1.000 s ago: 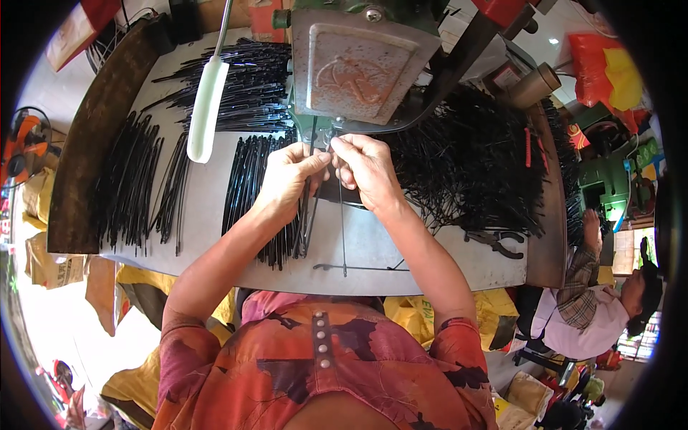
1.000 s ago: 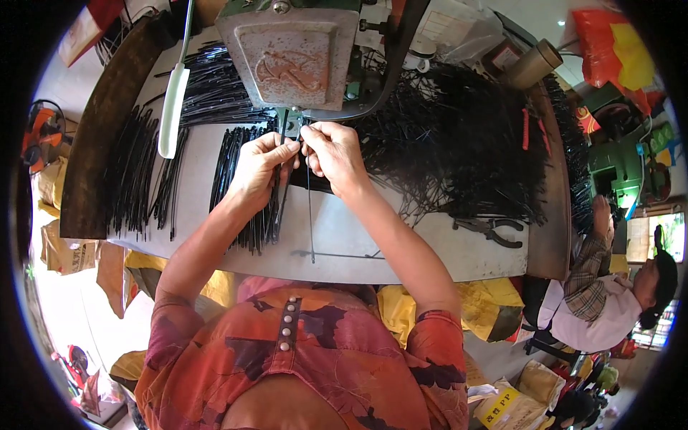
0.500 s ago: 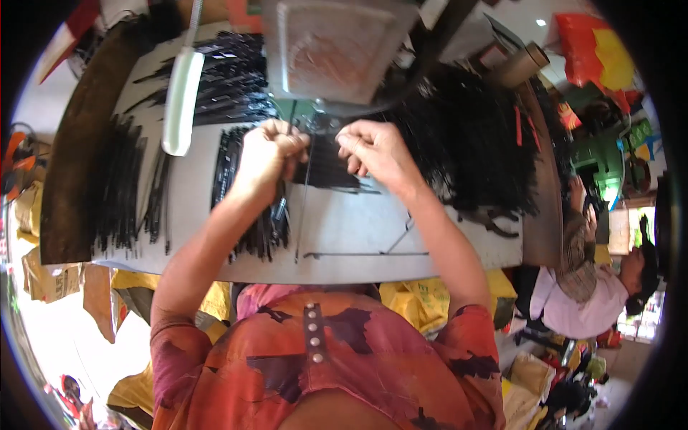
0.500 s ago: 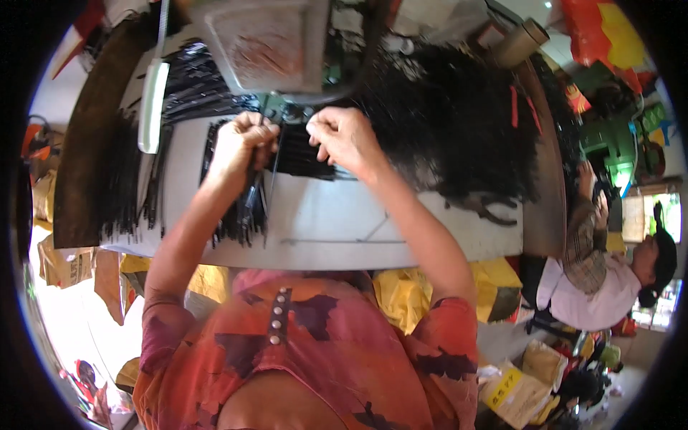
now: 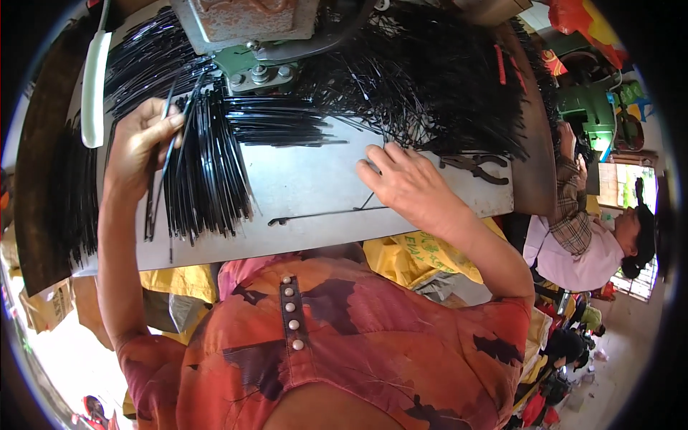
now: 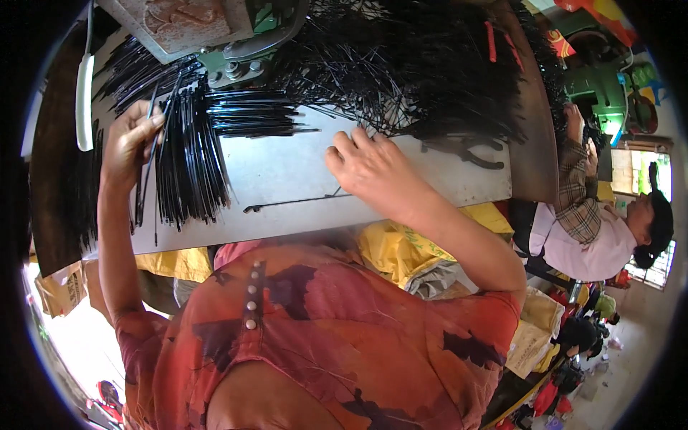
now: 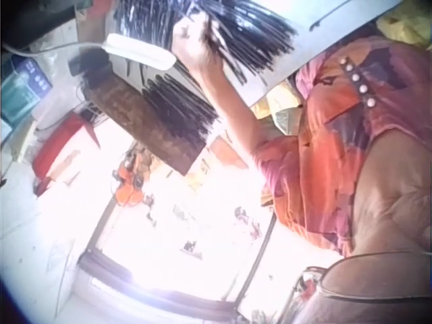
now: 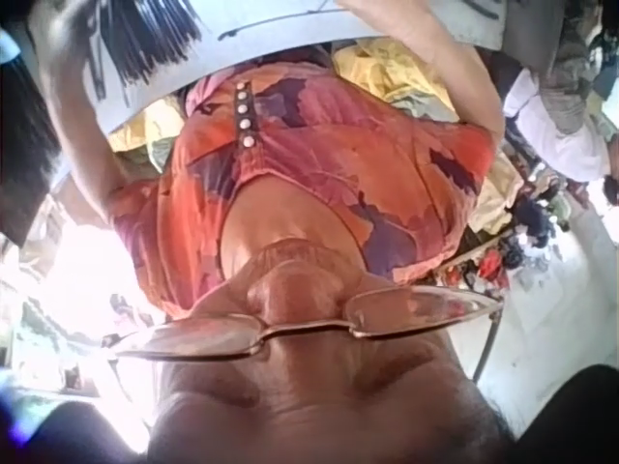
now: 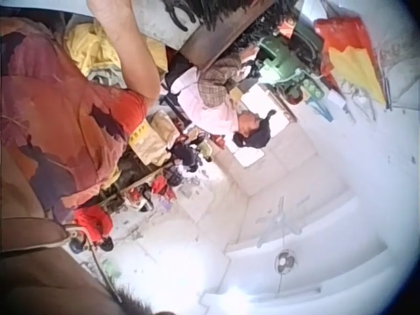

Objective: The person repeatedly takes black plastic pieces and thin metal rods, aligns them together under a press machine to join them, and places the assembled components on the table.

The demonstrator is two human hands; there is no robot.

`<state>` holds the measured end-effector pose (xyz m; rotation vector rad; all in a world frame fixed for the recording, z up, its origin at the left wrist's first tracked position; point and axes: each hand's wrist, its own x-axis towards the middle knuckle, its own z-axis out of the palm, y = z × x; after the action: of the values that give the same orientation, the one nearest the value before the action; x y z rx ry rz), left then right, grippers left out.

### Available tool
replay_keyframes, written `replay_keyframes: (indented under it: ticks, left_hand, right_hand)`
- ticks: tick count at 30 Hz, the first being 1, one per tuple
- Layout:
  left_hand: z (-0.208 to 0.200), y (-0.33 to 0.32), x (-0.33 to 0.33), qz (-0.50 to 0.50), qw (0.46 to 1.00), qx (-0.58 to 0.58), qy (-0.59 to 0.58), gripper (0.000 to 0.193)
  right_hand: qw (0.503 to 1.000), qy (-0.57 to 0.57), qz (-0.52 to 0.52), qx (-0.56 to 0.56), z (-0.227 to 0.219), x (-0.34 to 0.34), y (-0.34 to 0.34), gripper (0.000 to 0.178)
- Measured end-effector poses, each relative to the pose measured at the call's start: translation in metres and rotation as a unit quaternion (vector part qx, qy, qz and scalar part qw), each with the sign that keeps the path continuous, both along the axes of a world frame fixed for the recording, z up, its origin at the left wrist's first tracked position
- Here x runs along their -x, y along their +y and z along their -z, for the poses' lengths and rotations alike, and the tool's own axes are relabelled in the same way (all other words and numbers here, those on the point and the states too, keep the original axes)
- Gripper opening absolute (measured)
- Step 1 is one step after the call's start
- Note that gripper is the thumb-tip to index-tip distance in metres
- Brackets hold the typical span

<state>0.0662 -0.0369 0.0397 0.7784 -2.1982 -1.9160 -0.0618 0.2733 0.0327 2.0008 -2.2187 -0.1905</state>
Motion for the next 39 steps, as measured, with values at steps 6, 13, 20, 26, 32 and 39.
replay_keyframes:
  ticks: [6,13,20,26,32,39]
  left_hand:
    - [0.000,-0.050,-0.048,-0.026,0.928,0.313,-0.202,0.020]
    - [-0.001,-0.001,-0.035,-0.005,0.825,0.566,-0.009,0.021]
    - [0.019,0.093,0.019,0.245,0.769,0.575,0.135,0.017]
    - [0.044,0.106,0.042,0.275,0.719,0.629,0.111,0.018]
    - [0.044,0.106,0.041,0.272,0.704,0.641,0.138,0.018]
    - [0.045,0.104,0.035,0.297,0.704,0.633,0.128,0.021]
  right_hand:
    - [0.998,0.020,-0.001,0.059,0.026,0.028,-0.011,0.009]
    - [0.982,-0.124,0.104,0.101,0.017,0.039,-0.021,0.008]
    - [0.918,-0.261,0.179,0.240,0.006,0.045,-0.035,0.006]
    - [0.736,-0.481,0.282,0.384,-0.004,0.048,-0.038,0.002]
    - [0.656,-0.566,0.288,0.408,-0.015,0.057,-0.035,0.004]
    - [0.614,-0.583,0.305,0.436,-0.025,0.060,-0.029,0.008]
